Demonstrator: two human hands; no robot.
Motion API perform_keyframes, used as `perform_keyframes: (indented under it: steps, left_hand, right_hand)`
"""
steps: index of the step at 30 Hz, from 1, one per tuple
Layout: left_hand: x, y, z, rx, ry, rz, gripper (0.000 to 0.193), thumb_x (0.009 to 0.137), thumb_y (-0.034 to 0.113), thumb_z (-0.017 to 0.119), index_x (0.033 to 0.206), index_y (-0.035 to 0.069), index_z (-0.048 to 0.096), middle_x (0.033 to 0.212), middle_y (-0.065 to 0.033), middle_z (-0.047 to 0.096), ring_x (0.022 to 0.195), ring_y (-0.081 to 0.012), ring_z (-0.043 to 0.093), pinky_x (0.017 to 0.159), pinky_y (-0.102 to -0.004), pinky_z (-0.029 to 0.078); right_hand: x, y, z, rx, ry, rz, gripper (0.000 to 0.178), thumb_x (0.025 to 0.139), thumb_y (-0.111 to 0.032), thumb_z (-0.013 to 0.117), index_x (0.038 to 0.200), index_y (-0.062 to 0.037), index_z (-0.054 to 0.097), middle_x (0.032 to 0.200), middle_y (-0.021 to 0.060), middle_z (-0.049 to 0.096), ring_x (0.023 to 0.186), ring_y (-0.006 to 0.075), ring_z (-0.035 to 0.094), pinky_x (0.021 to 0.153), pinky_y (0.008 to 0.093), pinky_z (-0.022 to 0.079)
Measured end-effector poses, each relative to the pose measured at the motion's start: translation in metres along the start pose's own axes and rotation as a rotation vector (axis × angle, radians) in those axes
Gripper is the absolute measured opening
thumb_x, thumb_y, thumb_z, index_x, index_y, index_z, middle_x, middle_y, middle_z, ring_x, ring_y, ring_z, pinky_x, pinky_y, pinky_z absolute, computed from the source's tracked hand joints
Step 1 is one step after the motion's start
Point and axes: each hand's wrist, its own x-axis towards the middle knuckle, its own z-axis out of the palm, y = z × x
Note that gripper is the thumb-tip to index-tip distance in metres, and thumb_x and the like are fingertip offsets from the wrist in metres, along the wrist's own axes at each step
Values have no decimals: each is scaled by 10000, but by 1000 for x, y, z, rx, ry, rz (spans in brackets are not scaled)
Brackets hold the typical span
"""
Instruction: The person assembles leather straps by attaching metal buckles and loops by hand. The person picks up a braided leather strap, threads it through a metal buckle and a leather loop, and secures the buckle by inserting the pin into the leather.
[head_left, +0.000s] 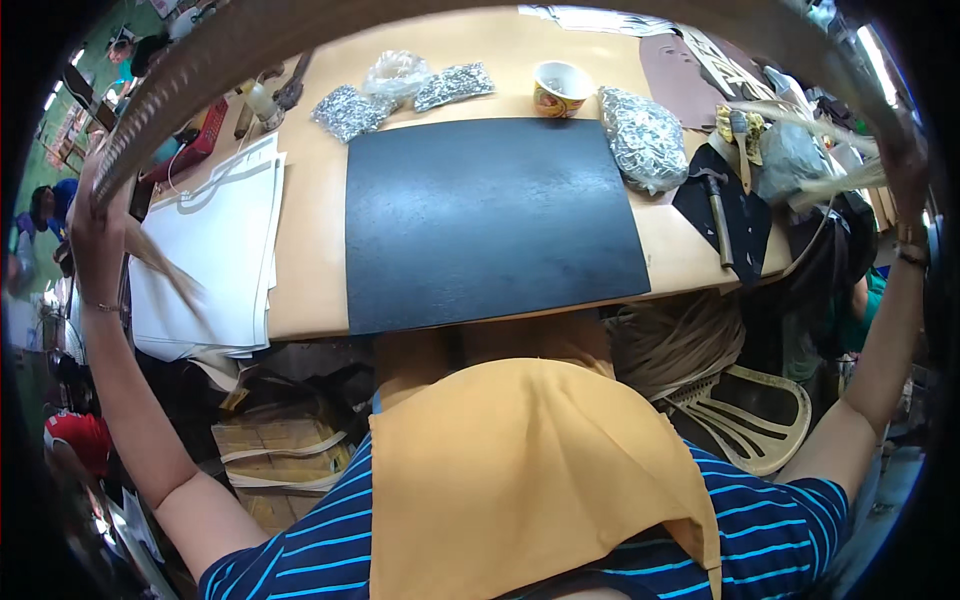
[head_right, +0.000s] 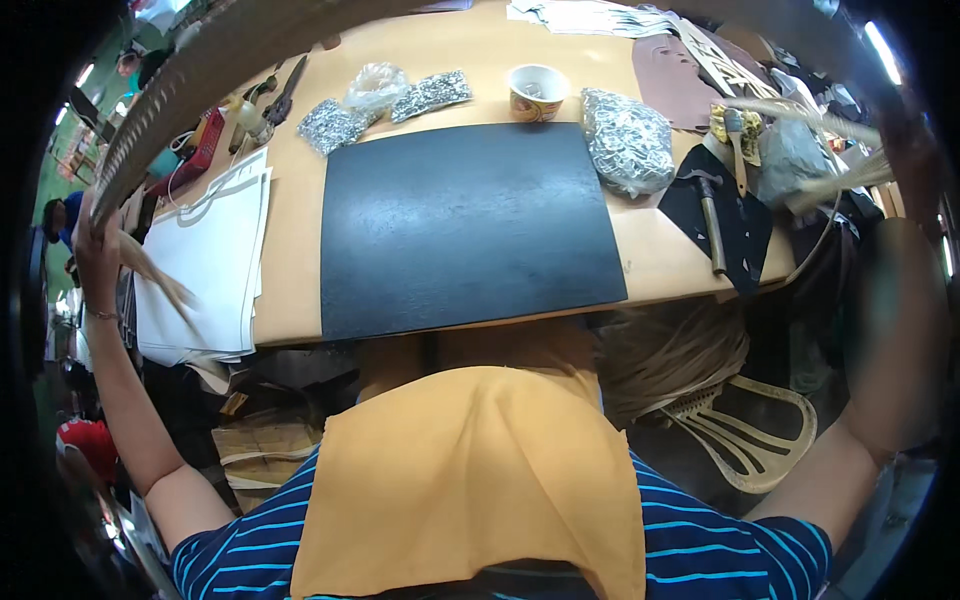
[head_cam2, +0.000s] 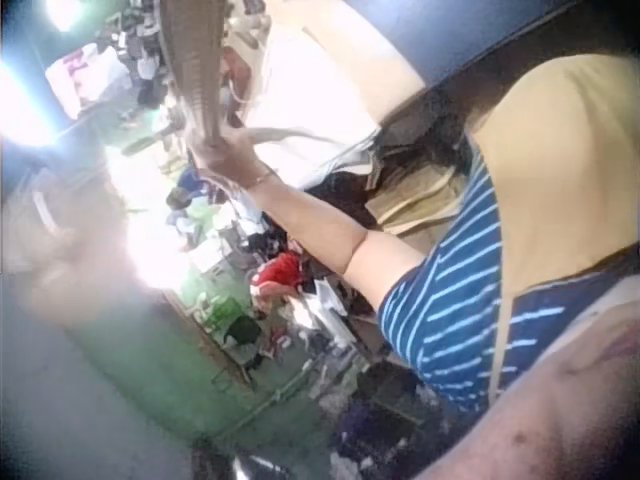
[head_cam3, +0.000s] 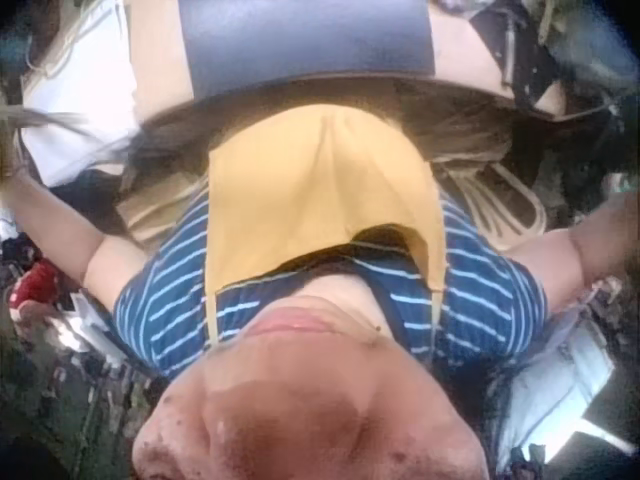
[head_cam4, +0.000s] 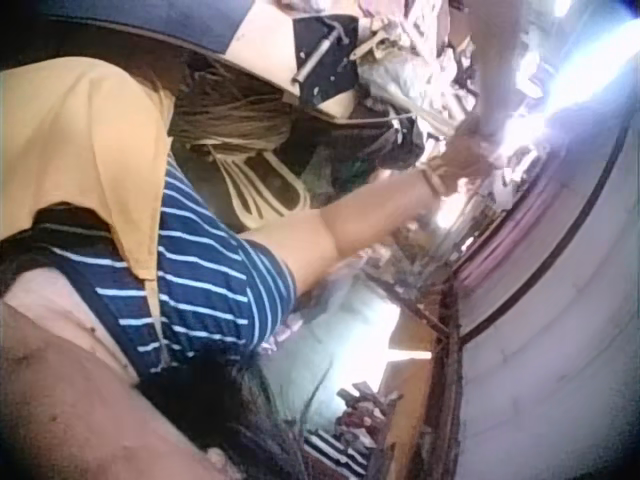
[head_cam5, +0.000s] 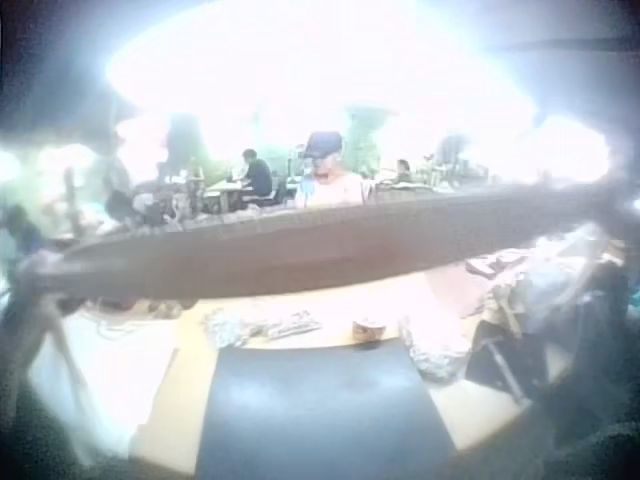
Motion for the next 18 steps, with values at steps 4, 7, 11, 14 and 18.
perform_keyframes:
  steps: [4,7,11,14,18]
  left_hand:
    - [-19,-70,1,176,-73,407,319,857,-31,570,1173,17,584,1026,-164,670,931,-320,661,841,-379,521]
    - [-42,-90,52,193,-310,405,277,841,-11,558,1111,37,596,1020,-164,652,930,-341,637,803,-402,507]
    - [-92,-35,139,137,-807,104,639,759,467,739,1237,83,563,1017,-147,606,954,-358,572,909,-451,439]
    - [-117,-20,155,67,-690,91,745,809,602,628,1323,75,515,1205,-210,525,1128,-389,485,986,-478,380]
    - [-143,47,160,-69,-281,-63,593,901,459,607,1296,23,534,1321,-219,501,1262,-388,437,1060,-455,342]
  right_hand:
    - [-57,-55,53,277,-62,241,365,870,-156,661,1221,-93,585,1010,143,668,917,296,656,785,381,523]
    - [-62,-122,118,353,-247,315,358,771,3,685,1115,-87,642,1029,179,672,943,375,650,824,416,523]
    - [-23,-235,121,469,-786,158,575,755,-412,750,1219,-118,580,1166,133,632,1141,333,554,1020,472,389]
    - [-27,-284,127,600,-453,257,646,798,-476,699,1306,-116,527,1273,153,570,1249,331,469,1095,476,296]
    - [40,-395,103,1055,-205,347,426,832,-312,719,1163,-67,612,1096,126,665,1053,326,607,972,415,436]
